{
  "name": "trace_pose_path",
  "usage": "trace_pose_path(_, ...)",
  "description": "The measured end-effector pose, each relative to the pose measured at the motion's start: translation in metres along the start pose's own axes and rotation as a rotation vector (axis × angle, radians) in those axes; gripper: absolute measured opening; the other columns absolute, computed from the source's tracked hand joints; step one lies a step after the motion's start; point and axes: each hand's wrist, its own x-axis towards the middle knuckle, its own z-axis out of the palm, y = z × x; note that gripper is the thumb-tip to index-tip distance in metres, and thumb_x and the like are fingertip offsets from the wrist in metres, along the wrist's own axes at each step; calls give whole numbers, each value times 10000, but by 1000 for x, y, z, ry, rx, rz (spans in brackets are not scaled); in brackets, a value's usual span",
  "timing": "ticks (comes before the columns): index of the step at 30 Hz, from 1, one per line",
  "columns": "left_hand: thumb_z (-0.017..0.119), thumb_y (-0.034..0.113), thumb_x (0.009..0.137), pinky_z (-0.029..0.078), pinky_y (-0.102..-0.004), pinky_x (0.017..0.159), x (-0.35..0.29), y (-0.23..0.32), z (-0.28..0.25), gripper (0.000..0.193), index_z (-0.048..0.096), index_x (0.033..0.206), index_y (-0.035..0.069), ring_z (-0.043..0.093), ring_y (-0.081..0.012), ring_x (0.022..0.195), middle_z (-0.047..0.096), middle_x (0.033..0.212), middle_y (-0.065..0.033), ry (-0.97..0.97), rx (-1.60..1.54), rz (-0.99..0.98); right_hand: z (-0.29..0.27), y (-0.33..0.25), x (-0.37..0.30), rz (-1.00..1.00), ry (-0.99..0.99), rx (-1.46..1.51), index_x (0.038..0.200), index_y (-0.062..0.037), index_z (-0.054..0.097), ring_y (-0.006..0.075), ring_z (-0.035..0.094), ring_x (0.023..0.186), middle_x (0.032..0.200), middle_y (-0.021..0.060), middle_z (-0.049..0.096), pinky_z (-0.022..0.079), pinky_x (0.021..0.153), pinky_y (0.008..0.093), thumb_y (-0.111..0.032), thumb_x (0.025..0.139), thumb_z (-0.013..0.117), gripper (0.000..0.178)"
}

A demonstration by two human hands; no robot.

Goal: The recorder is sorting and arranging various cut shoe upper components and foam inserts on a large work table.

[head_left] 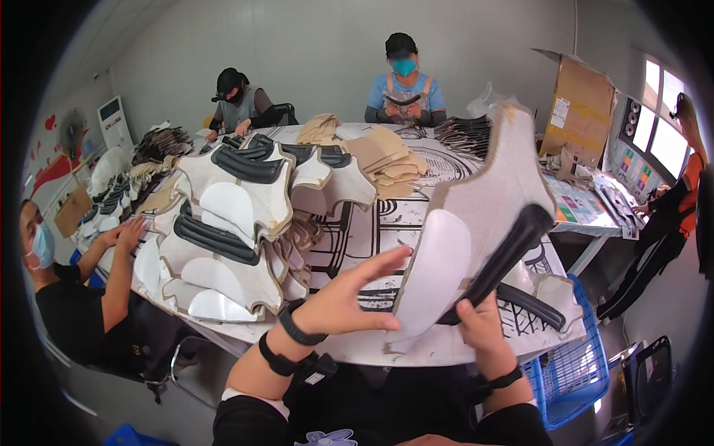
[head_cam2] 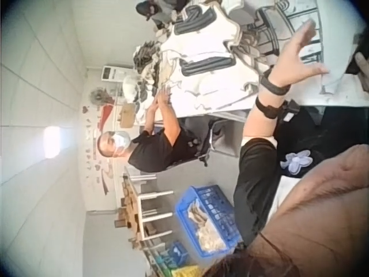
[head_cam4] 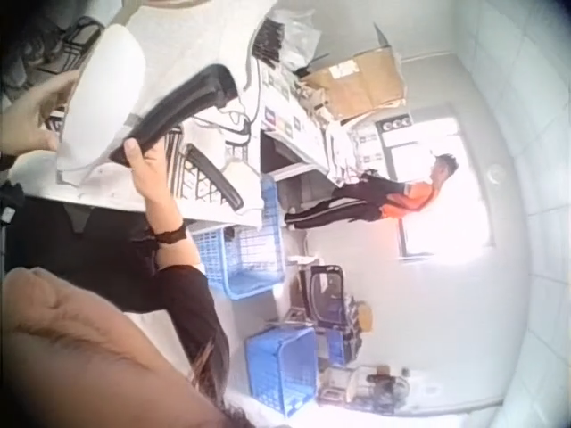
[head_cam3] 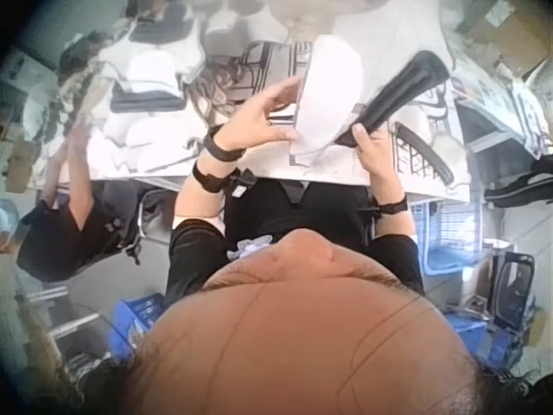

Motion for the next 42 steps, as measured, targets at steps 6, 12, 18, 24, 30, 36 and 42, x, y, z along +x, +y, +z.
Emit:
trace_pose_path(6, 573, 144, 801, 475, -289, 629, 8, 15, 6, 582, 326, 1314, 25, 596, -175, 630, 636, 848, -125, -221, 111, -123, 21, 30, -10, -11, 56, 189, 1212, -48, 393, 128, 481, 1032, 1109, 46, 525, 359, 917, 311, -44, 891, 479, 333)
trace_pose_path(12, 581, 94, 772, 490, -287, 604, -2, 38, 15, 396, 520, 1160, 46, 634, -256, 741, 647, 888, -133, -22, 519, -267, 21, 24, -13, 162, -57, -25, 1158, -52, 478, 181, 507, 1039, 1076, 59, 552, 374, 911, 312, -94, 889, 493, 273)
trace_pose_path(18, 576, 42, 664, 497, -286, 640, -4, 47, 28, 488, 587, 1129, 188, 631, -239, 824, 625, 1030, -94, 256, 1427, 251, 59, -77, -31, -355, -696, -1071, 1077, -95, 590, 283, 558, 974, 1036, 79, 599, 431, 860, 381, -179, 858, 497, 252)
trace_pose_path(24, 572, 87, 703, 497, -284, 642, 1, 43, 43, 410, 581, 1112, 114, 618, -236, 854, 612, 1053, -93, 228, 1515, 323, 56, -98, 11, -668, -91, -1918, 1018, -27, 612, 237, 624, 821, 978, 79, 632, 488, 714, 302, -114, 745, 532, 297)
trace_pose_path(30, 560, -58, 590, 481, -316, 704, 13, 24, 32, 509, 572, 1092, 26, 616, -253, 925, 613, 1058, -129, 302, 1415, 155, 32, -62, 19, -637, 43, -1832, 1033, -8, 611, 224, 635, 859, 994, 124, 629, 492, 693, 296, -52, 694, 515, 355)
trace_pose_path(36, 538, -69, 598, 485, -324, 712, 33, 16, 22, 535, 543, 1127, 10, 617, -267, 909, 602, 1073, -151, 425, 1533, 227, 38, -64, 46, -319, 2, -1662, 1154, 14, 529, 216, 636, 778, 1024, 140, 624, 491, 651, 282, -60, 599, 589, 564)
trace_pose_path(42, 540, -22, 649, 497, -309, 668, 70, 38, 15, 489, 531, 1138, -12, 626, -273, 834, 610, 1033, -169, 699, 1394, 368, 56, -76, 91, -705, 263, -1674, 1107, 6, 549, 269, 577, 592, 708, 128, 592, 454, 529, 357, -12, 574, 603, 537)
